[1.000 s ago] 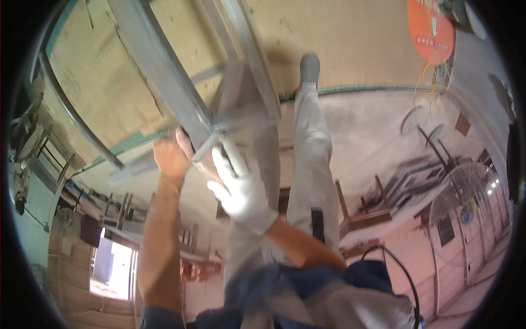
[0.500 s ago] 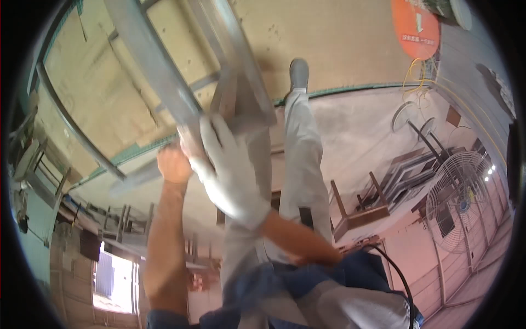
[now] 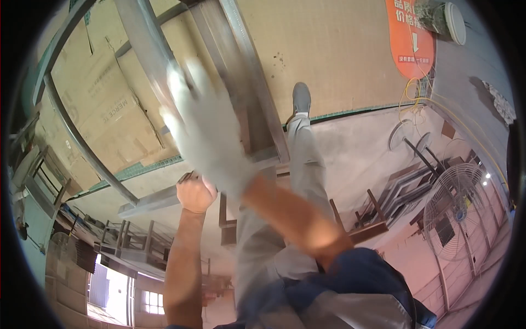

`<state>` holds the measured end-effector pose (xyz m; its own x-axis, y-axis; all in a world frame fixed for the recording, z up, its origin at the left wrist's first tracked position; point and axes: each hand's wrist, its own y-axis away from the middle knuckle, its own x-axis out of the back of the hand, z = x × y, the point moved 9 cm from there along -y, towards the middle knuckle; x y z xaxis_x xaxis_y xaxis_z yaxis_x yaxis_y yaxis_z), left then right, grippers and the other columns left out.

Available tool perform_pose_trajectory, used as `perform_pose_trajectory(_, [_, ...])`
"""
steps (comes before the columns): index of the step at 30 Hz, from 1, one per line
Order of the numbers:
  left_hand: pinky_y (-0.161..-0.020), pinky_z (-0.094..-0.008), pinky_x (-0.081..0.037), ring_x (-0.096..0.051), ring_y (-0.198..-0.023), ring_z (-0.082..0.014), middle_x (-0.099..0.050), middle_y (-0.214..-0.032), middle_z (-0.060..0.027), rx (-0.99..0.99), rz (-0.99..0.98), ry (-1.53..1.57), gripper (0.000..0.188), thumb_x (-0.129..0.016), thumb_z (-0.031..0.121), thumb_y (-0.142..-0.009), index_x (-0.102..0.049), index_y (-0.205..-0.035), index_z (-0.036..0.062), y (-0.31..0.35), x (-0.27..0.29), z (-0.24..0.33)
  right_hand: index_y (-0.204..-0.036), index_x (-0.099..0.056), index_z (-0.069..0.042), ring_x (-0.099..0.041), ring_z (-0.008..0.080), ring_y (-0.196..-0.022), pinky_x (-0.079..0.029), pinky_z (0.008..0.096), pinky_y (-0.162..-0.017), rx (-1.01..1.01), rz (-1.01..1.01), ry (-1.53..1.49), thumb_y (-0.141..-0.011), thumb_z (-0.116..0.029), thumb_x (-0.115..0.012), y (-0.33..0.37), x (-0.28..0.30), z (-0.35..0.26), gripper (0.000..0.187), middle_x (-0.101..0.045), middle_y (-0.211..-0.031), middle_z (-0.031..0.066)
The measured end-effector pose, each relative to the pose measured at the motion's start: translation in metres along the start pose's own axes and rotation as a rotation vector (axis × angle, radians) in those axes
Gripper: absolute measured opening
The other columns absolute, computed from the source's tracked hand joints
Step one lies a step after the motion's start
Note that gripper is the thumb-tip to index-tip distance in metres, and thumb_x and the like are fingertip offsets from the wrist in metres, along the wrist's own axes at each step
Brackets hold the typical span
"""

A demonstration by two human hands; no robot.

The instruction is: The person sands the surfaces and edges of a wooden nightstand frame using a hand-held power sander and a sanding block.

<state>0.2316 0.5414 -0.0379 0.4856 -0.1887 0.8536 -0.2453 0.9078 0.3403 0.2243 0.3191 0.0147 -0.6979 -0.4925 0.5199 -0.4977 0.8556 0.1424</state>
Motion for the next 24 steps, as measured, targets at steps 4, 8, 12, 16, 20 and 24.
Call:
perform_pose_trajectory(4, [-0.062,-0.0460,-0.053,-0.063,-0.060,-0.0372,-0.068,-0.077,-0.0129,0.033,0.007,0.007,0.016,-0.055,0.014,-0.089,-0.068,-0.088,0.0059,-0.009,-0.003,-0.006,-0.114,-0.061,-0.012,-0.066,0.0331,-0.089,-0.055,0.0432,-0.075,0.263,0.232,0.357,-0.098,-0.017,-0.056,-0.148,-0.004,-0.044,0.017,-0.066,-0.108,0.0144])
perform_pose_trajectory(8, [-0.061,-0.0452,-0.053,-0.062,-0.060,-0.0370,-0.067,-0.076,-0.0128,0.047,0.004,0.004,0.017,-0.054,0.013,-0.089,-0.069,-0.089,0.0052,0.004,0.001,-0.018,-0.139,-0.055,-0.002,-0.062,0.0364,-0.100,-0.053,0.0447,-0.079,0.124,0.096,0.110,-0.087,-0.023,-0.077,-0.046,-0.026,-0.012,0.061,-0.058,-0.131,0.0211])
perform_pose_trajectory(12, [-0.061,-0.0447,-0.053,-0.063,-0.060,-0.0361,-0.067,-0.076,-0.0130,0.013,0.016,-0.011,0.019,-0.054,0.015,-0.090,-0.071,-0.090,0.0062,0.004,0.004,-0.013,-0.145,-0.052,-0.004,-0.061,0.0451,-0.114,-0.053,0.0511,-0.086,-0.055,-0.355,0.111,-0.086,-0.017,-0.075,0.145,-0.004,0.019,0.065,-0.049,-0.146,0.0237])
perform_pose_trajectory(16, [-0.059,-0.0455,-0.052,-0.064,-0.062,-0.0364,-0.066,-0.070,-0.0146,0.050,-0.015,-0.040,0.023,-0.050,0.016,-0.095,-0.070,-0.088,0.0074,-0.012,0.005,-0.009,-0.147,-0.053,-0.006,-0.059,0.0449,-0.119,-0.051,0.0498,-0.096,-0.266,-0.343,0.007,-0.083,-0.020,-0.080,0.234,0.074,0.041,0.072,-0.049,-0.151,0.0226])
perform_pose_trajectory(20, [-0.059,-0.0475,-0.051,-0.064,-0.062,-0.0380,-0.064,-0.066,-0.0177,0.098,0.008,-0.030,0.026,-0.049,0.019,-0.099,-0.069,-0.087,0.0086,-0.007,0.007,-0.016,-0.151,-0.051,-0.011,-0.055,0.0439,-0.124,-0.049,0.0497,-0.102,-0.235,-0.322,0.056,-0.083,-0.019,-0.082,0.243,0.049,0.050,0.075,-0.046,-0.154,0.0231])
perform_pose_trajectory(24, [-0.064,-0.0517,-0.051,-0.065,-0.064,-0.0409,-0.065,-0.069,-0.0187,0.057,-0.103,-0.113,0.028,-0.047,0.019,-0.101,-0.069,-0.088,0.0084,-0.001,-0.012,-0.022,-0.151,-0.050,-0.012,-0.054,0.0469,-0.122,-0.046,0.0524,-0.102,-0.204,-0.227,0.046,-0.084,-0.019,-0.082,0.213,0.017,0.042,0.075,-0.045,-0.151,0.0260])
